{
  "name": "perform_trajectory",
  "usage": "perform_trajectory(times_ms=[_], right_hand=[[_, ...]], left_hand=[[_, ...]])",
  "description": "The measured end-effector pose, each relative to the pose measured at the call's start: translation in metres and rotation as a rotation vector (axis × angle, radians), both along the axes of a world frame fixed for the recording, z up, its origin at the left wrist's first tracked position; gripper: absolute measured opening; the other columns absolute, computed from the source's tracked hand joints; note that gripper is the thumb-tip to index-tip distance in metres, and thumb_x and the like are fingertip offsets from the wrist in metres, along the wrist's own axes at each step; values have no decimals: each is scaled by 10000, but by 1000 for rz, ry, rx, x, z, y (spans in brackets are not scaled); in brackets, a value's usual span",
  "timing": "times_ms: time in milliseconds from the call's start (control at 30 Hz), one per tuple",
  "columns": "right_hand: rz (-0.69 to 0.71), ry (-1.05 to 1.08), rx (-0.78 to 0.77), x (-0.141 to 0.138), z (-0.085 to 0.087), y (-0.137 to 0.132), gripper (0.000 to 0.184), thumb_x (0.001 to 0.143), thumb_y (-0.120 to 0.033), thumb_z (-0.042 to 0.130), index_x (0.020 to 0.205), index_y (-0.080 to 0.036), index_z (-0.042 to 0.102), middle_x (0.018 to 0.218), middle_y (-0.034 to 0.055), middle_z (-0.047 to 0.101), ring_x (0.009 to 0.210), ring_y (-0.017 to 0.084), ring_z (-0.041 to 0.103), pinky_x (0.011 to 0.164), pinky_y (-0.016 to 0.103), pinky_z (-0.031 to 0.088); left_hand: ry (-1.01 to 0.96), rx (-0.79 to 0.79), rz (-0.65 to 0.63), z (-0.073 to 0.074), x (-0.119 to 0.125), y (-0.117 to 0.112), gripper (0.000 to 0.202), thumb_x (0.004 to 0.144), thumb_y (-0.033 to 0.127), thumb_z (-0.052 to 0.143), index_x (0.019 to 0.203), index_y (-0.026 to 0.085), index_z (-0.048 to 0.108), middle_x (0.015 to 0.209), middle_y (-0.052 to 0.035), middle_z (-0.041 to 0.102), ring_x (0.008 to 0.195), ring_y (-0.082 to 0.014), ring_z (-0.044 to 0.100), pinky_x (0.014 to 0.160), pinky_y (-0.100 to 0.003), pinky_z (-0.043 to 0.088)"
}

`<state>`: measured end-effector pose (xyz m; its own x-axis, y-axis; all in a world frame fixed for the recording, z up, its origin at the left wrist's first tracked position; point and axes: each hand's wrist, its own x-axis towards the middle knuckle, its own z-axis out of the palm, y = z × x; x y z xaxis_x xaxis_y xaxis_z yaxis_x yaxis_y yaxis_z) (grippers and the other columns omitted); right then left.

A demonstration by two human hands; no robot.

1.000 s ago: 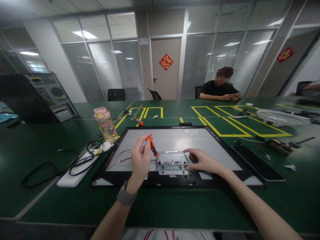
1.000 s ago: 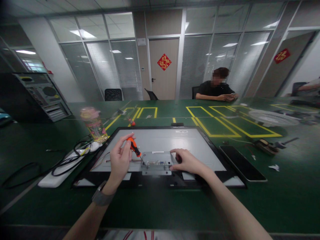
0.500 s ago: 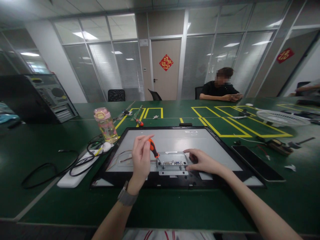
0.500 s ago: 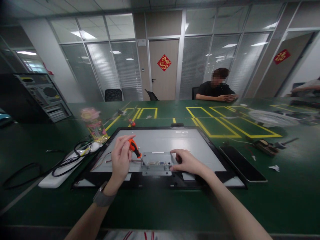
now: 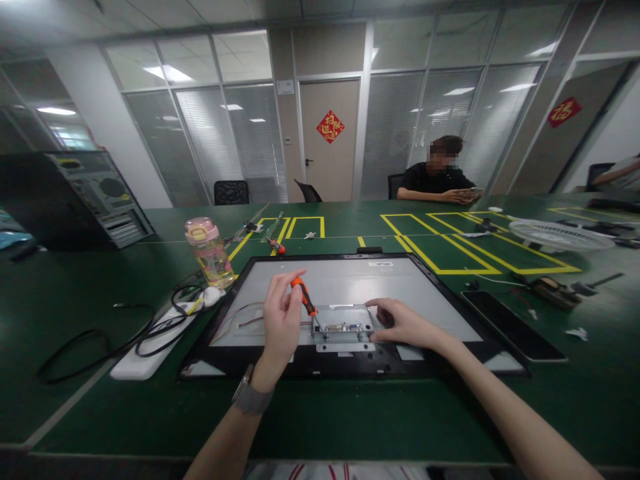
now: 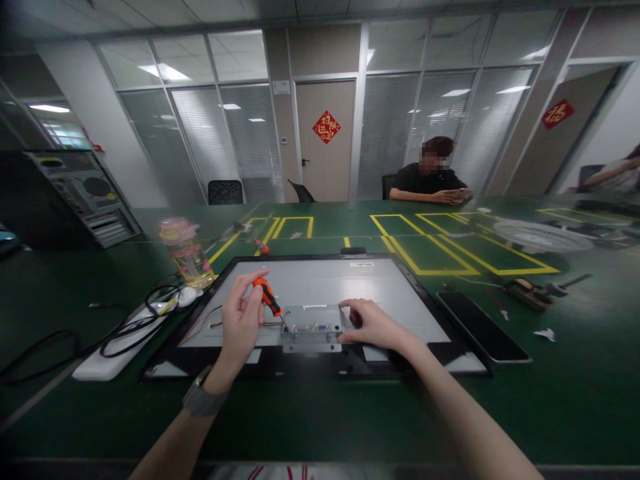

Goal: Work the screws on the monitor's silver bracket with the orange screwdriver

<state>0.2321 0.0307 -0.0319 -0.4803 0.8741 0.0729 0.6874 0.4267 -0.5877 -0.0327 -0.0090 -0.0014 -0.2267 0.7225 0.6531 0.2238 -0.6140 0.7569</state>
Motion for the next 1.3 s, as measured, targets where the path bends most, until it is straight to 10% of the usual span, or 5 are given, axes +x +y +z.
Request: perform_trajectory(times_ms=[1300], right_hand=[[12,0,10,1,-3,2,600,687,-385,782,1209,-154,601,759,0,570,720,188,541,665,285,411]], left_hand=[[-34,24,-11,0,1,0,275,954,302,470,1093,209,689,973,-20,508,460,-3,440,369,-144,356]])
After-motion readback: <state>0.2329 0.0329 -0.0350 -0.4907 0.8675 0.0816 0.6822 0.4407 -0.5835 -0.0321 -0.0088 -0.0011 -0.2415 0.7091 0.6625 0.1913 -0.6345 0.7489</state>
